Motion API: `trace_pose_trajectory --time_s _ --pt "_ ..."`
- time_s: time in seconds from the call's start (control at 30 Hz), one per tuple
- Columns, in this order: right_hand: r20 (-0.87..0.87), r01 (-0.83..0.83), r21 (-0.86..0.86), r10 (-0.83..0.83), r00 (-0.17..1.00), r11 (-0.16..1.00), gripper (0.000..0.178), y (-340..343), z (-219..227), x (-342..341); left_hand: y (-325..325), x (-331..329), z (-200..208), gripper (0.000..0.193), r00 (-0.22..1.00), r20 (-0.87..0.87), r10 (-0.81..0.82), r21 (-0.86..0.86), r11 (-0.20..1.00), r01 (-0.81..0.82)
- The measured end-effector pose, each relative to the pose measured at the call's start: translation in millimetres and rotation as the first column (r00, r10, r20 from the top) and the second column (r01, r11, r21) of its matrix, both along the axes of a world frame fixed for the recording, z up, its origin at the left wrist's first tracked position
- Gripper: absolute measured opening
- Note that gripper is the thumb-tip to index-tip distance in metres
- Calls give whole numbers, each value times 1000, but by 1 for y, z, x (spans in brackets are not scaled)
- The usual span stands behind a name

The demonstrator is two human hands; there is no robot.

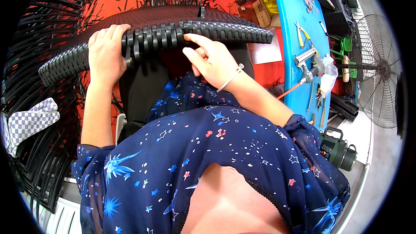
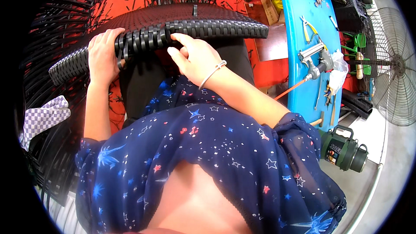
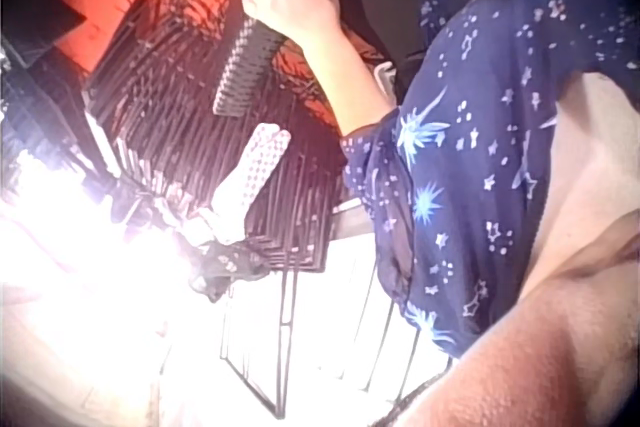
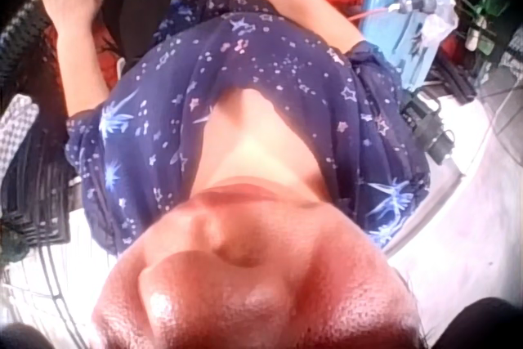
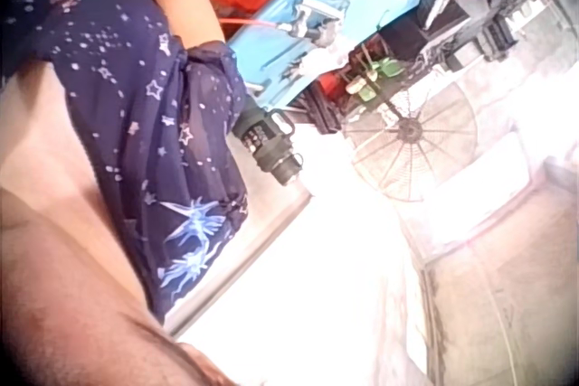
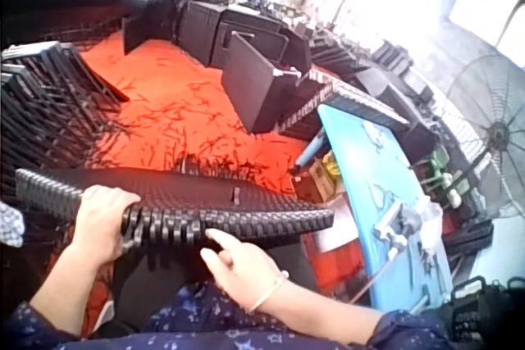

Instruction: The person sits on the floor and weaves black plastic strips into a chair seat frame. They use pliers to cut a strip and a knife to trim excess material, then continue weaving the strips by hand to form the seat surface.

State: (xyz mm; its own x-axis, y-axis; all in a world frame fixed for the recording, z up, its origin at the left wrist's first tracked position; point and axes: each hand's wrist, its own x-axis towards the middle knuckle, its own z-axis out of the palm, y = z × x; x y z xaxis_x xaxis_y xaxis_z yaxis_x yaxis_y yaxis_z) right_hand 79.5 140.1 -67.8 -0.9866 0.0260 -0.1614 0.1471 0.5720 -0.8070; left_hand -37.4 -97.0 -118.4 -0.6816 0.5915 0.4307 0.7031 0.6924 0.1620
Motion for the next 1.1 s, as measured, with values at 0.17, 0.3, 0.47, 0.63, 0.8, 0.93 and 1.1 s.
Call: trace_pose_trajectory --time_s 0.17,0.3,0.47,0.63,0.8,0.93,1.1 --pt "363 400 -718 -183 914 570 35 3 2 -7 -4 -4 -4 59 1000 24 -4 -28 1000 4" --pt "420 451 -818 -166 892 356 20 1 -5 -4 -4 -3 -4 58 1000 22 -4 -24 1000 5" --pt "427 439 -784 -133 894 439 22 3 -6 -6 -3 -2 -1 56 999 36 -5 -28 1000 6" --pt "393 345 -617 -102 914 707 31 7 -4 -11 0 -2 1 56 1000 7 -9 -24 1000 10" --pt "390 366 -637 -126 912 679 37 -1 3 -13 3 0 3 57 998 56 5 -44 999 -3" --pt "519 537 -790 -144 842 295 28 4 -15 -17 0 3 5 60 996 82 26 -47 999 -22" --pt "335 384 -717 -196 922 582 26 1 -14 -15 1 -1 2 60 999 33 5 -30 1000 -4"
